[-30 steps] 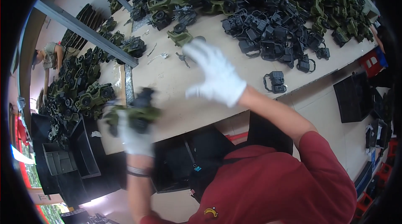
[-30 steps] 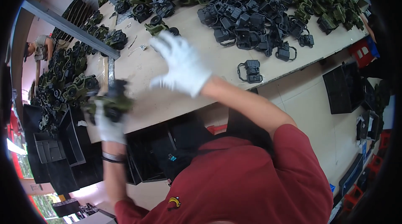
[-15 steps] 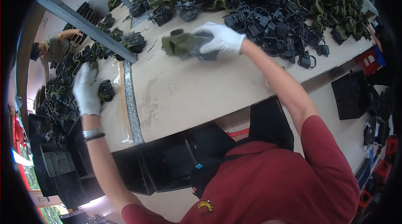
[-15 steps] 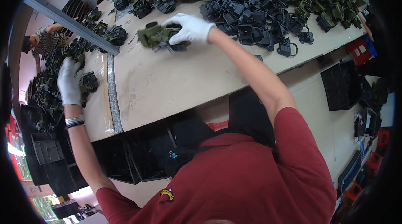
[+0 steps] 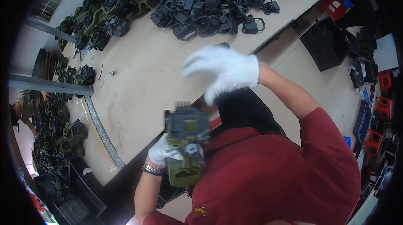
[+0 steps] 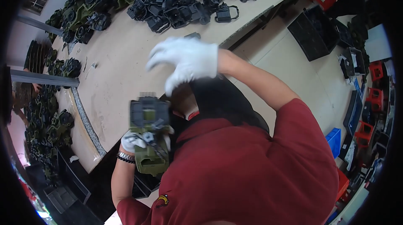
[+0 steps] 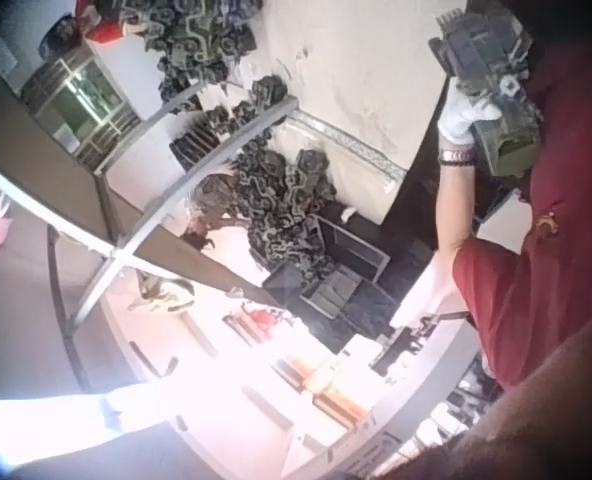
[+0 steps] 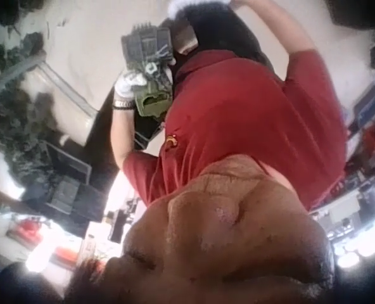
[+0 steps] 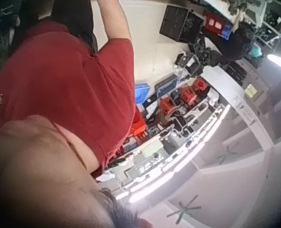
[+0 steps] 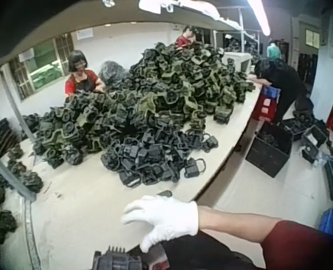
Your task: The person assembles plastic toy tanks by hand from plastic parts at a production table.
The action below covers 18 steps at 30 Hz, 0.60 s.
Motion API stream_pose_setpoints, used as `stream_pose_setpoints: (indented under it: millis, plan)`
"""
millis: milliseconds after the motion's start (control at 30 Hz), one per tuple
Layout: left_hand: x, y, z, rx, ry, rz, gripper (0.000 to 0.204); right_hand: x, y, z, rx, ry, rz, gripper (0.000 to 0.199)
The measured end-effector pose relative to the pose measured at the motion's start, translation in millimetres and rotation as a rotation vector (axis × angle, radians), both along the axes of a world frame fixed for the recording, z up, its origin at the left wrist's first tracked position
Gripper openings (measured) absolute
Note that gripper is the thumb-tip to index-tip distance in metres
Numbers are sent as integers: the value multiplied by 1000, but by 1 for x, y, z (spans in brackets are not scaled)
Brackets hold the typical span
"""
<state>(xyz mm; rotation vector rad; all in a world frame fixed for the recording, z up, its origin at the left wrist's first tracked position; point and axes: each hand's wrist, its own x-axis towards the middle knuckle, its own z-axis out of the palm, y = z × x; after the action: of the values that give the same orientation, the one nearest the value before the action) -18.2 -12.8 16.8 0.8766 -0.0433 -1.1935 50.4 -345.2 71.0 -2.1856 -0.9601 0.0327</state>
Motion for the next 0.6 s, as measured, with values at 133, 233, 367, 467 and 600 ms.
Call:
stream_pose_setpoints:
  millis: [133, 233, 367, 467, 600]
  plan:
    - [12, -12, 25, -261, -166, 426, 99, -8, -31, -24, -441, -172, -454, 72]
    - [16, -30, 29, -357, -188, 721, 82, 5, -37, -55, -397, -228, -358, 57]
    - [17, -42, 17, -153, -195, 1055, 52, 2, -9, -38, -186, -224, -364, 60]
    - [12, -58, 21, 37, -343, 1191, 45, -18, 34, -10, 243, -188, -258, 64]
    - [9, -67, 25, 69, -459, 1270, 41, -34, 69, -4, 237, -201, -142, 67]
